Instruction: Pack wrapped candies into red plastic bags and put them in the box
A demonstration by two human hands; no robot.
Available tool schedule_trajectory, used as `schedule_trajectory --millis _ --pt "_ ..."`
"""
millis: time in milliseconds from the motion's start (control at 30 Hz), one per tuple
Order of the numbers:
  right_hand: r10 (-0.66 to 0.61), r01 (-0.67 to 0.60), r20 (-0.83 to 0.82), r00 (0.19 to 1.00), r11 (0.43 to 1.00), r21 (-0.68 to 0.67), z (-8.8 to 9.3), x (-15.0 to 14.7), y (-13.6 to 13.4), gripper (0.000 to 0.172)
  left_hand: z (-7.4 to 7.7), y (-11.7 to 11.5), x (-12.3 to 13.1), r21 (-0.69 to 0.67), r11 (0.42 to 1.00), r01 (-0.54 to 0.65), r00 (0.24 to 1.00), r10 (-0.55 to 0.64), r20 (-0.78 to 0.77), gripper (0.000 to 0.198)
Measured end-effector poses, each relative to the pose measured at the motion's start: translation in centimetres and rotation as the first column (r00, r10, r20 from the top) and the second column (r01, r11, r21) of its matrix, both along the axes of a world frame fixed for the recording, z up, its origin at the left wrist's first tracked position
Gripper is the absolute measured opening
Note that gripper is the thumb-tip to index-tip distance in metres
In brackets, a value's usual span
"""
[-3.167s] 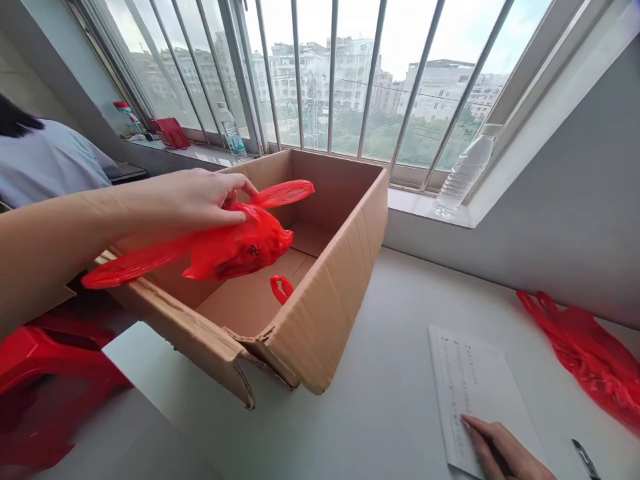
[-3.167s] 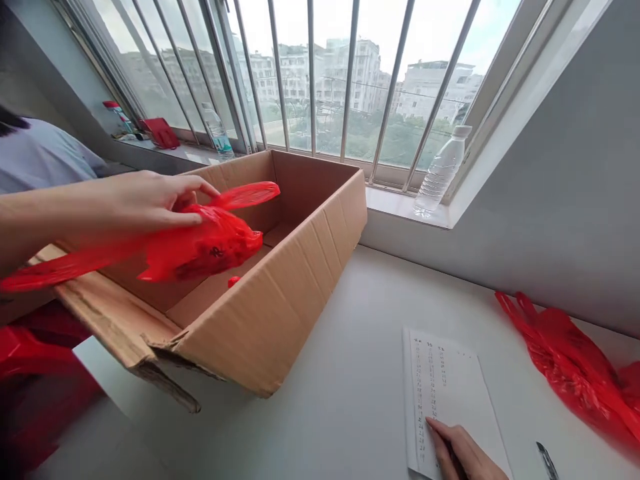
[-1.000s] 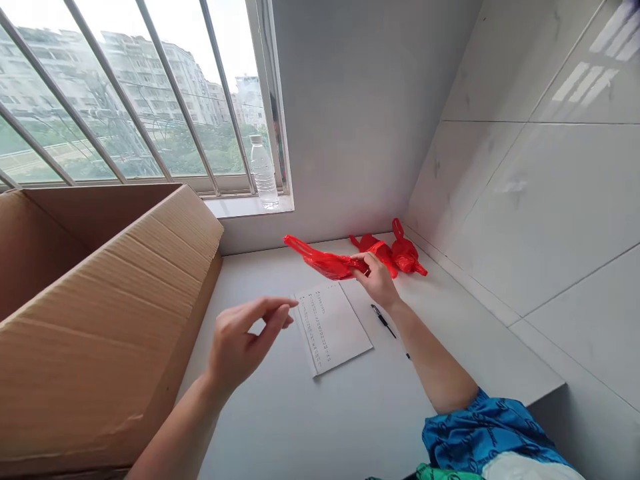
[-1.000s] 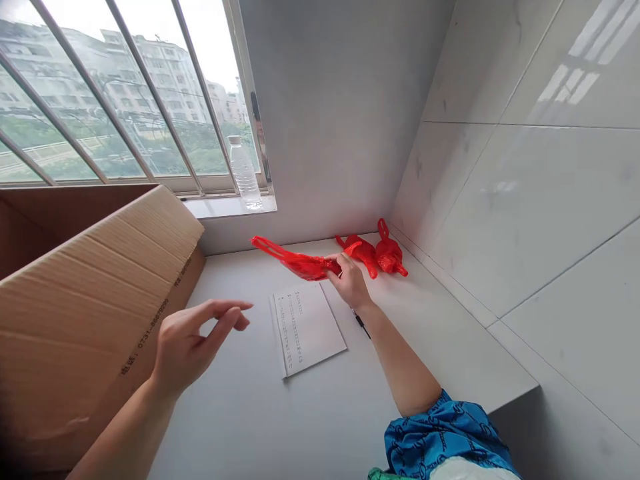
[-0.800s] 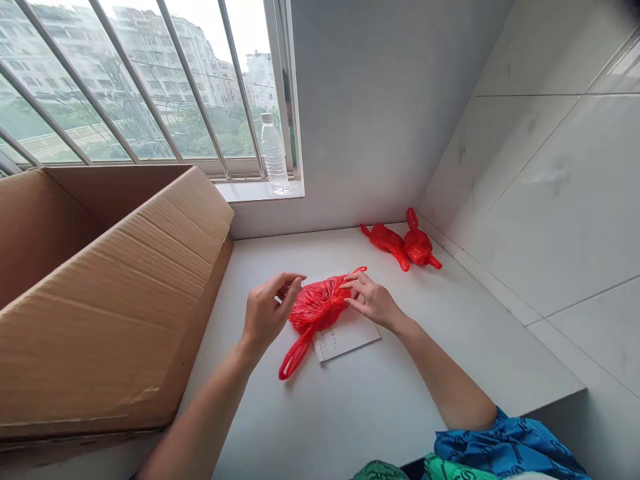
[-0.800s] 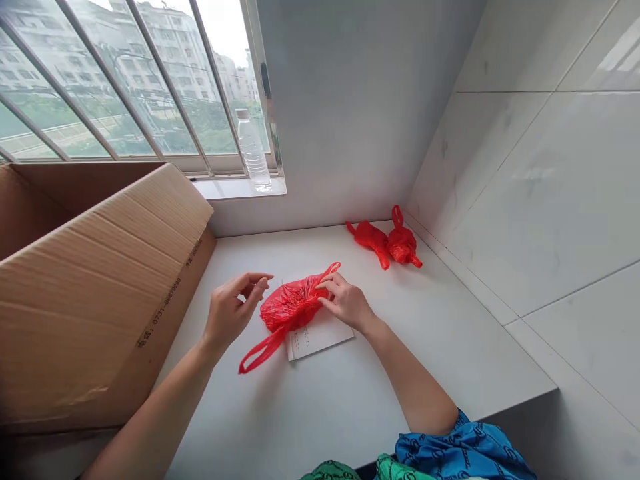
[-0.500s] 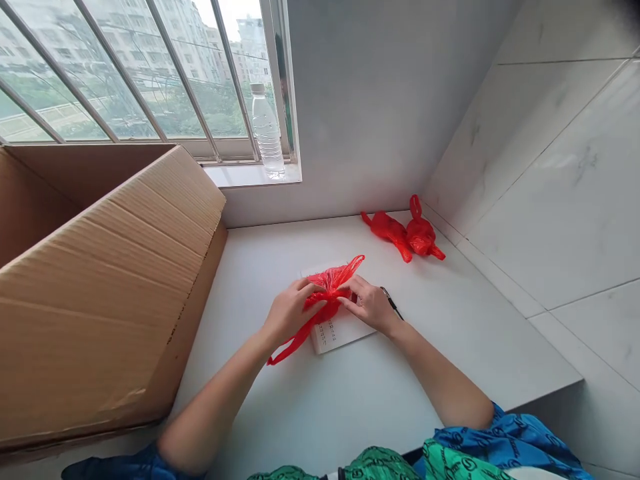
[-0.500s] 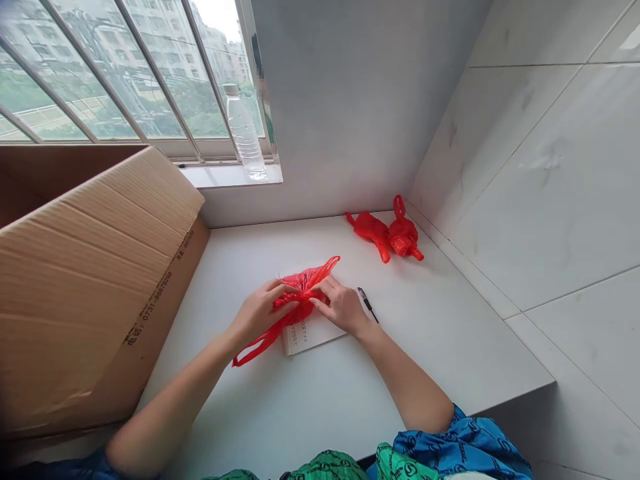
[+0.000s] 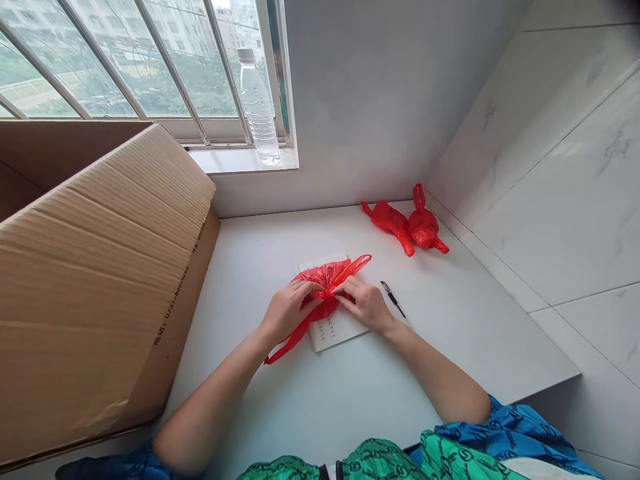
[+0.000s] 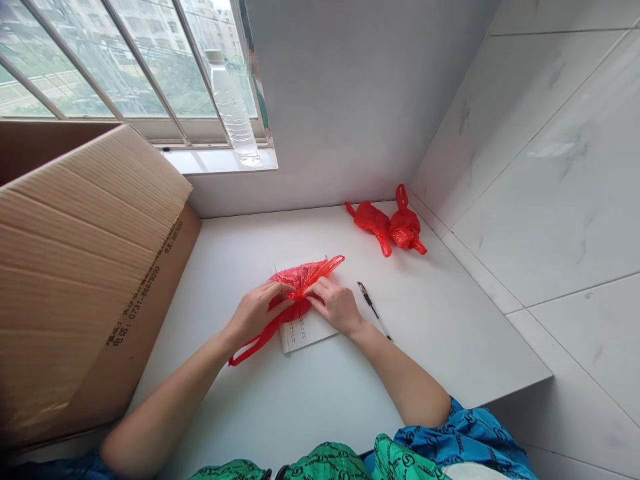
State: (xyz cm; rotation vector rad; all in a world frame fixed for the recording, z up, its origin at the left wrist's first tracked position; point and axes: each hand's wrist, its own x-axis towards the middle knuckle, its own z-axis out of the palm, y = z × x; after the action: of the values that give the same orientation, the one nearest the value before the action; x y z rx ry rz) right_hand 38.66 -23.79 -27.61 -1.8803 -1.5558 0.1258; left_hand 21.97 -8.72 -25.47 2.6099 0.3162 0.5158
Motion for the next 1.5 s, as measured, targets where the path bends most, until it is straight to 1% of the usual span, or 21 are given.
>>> schedule_trajectory --millis 133,300,400,467,600,633,700,800,867,967,1033,1100,1133,1200,1233,1300,1333,1367,1433,1467,1500 --pt "-0.030 0.031 -0.039 0.999 0.999 0.031 1.4 1.3 -0.8 0.014 0.6 1.3 -0.4 0.039 0.999 -0.025 0.999 0.023 0.035 0.021" --pt "-0.108 0.115 -0.132 0.985 0.992 0.044 3.0 3.4 -2.0 0.012 2.2 3.6 -1.7 0.046 0.983 -0.176 0.981 0.172 0.093 0.024" --pt "-0.082 0.085 -0.117 0.990 0.996 0.023 3.3 3.3 -2.2 0.009 3.0 3.3 -1.9 0.079 0.972 -0.223 0.974 0.219 0.053 0.025" --pt "-0.061 0.063 -0.086 0.994 0.998 0.011 3.2 2.6 -2.0 0.008 3.0 2.4 -1.6 0.120 0.976 -0.182 0.983 0.180 0.031 0.026" --pt "-0.104 0.103 0.008 0.995 0.994 0.031 2.8 0.5 -1.2 0.030 2.3 0.5 -0.7 0.245 0.970 -0.005 1.000 0.000 0.021 0.020" --pt "-0.122 0.120 0.030 0.992 0.992 0.044 2.7 0.0 -1.0 0.033 2.1 0.2 -0.5 0.260 0.966 0.012 0.999 -0.022 0.033 0.019" --pt "-0.134 0.130 0.058 0.989 0.990 0.062 2.6 -0.6 -0.7 0.030 2.0 -0.2 -0.3 0.254 0.967 0.002 0.997 -0.023 0.078 0.021" --pt "-0.149 0.149 -0.008 0.989 0.985 0.083 2.8 -0.4 -0.8 0.018 2.4 0.3 -0.6 0.187 0.979 -0.078 0.986 0.048 0.160 0.021" --pt "-0.222 0.239 -0.144 0.964 0.964 0.114 3.1 0.6 -1.1 0.018 2.8 1.2 -1.1 0.086 0.981 -0.171 0.965 0.150 0.213 0.021" --pt "-0.328 0.399 -0.357 0.875 0.905 0.147 3.6 2.2 -1.8 0.019 3.5 2.9 -1.9 -0.125 0.942 -0.312 0.906 0.334 0.258 0.020" --pt "-0.338 0.432 -0.416 0.844 0.889 0.154 3.9 2.7 -2.1 0.018 4.0 3.4 -2.2 -0.208 0.916 -0.343 0.883 0.390 0.263 0.020" --pt "-0.313 0.404 -0.397 0.863 0.899 0.170 4.2 2.2 -2.1 0.012 4.6 2.9 -2.2 -0.200 0.937 -0.285 0.910 0.330 0.251 0.023" --pt "-0.294 0.379 -0.367 0.882 0.907 0.183 4.4 1.8 -2.1 0.015 4.8 2.4 -2.1 -0.165 0.959 -0.231 0.935 0.266 0.234 0.031" --pt "-0.268 0.336 -0.298 0.916 0.920 0.204 4.6 0.7 -2.0 0.031 5.3 1.0 -1.8 -0.063 0.991 -0.119 0.974 0.129 0.189 0.045" --pt "-0.260 0.321 -0.276 0.925 0.925 0.204 4.7 0.3 -1.9 0.034 5.5 0.4 -1.7 -0.014 0.997 -0.076 0.982 0.078 0.170 0.045" --pt "-0.250 0.320 -0.318 0.915 0.928 0.192 4.6 0.2 -1.9 0.025 5.8 -0.4 -1.4 0.009 0.999 -0.048 0.983 0.045 0.178 0.029" --pt "-0.246 0.337 -0.389 0.888 0.923 0.187 4.5 0.5 -1.9 0.021 5.9 -0.5 -1.4 -0.039 0.997 -0.070 0.973 0.077 0.215 0.021" --pt "-0.237 0.364 -0.484 0.842 0.912 0.187 4.5 0.9 -1.9 0.021 6.0 -0.4 -1.5 -0.128 0.986 -0.108 0.952 0.140 0.271 0.017" --pt "-0.196 0.428 -0.666 0.720 0.881 0.203 4.4 2.2 -2.0 0.025 6.4 0.0 -1.8 -0.362 0.919 -0.156 0.875 0.299 0.380 0.017" --pt "-0.163 0.447 -0.722 0.672 0.867 0.220 4.5 2.8 -2.1 0.025 6.7 0.3 -2.0 -0.461 0.876 -0.141 0.834 0.356 0.422 0.018" --pt "-0.128 0.456 -0.752 0.647 0.856 0.246 4.7 3.4 -2.2 0.024 7.1 0.4 -2.3 -0.528 0.843 -0.098 0.804 0.380 0.457 0.018"
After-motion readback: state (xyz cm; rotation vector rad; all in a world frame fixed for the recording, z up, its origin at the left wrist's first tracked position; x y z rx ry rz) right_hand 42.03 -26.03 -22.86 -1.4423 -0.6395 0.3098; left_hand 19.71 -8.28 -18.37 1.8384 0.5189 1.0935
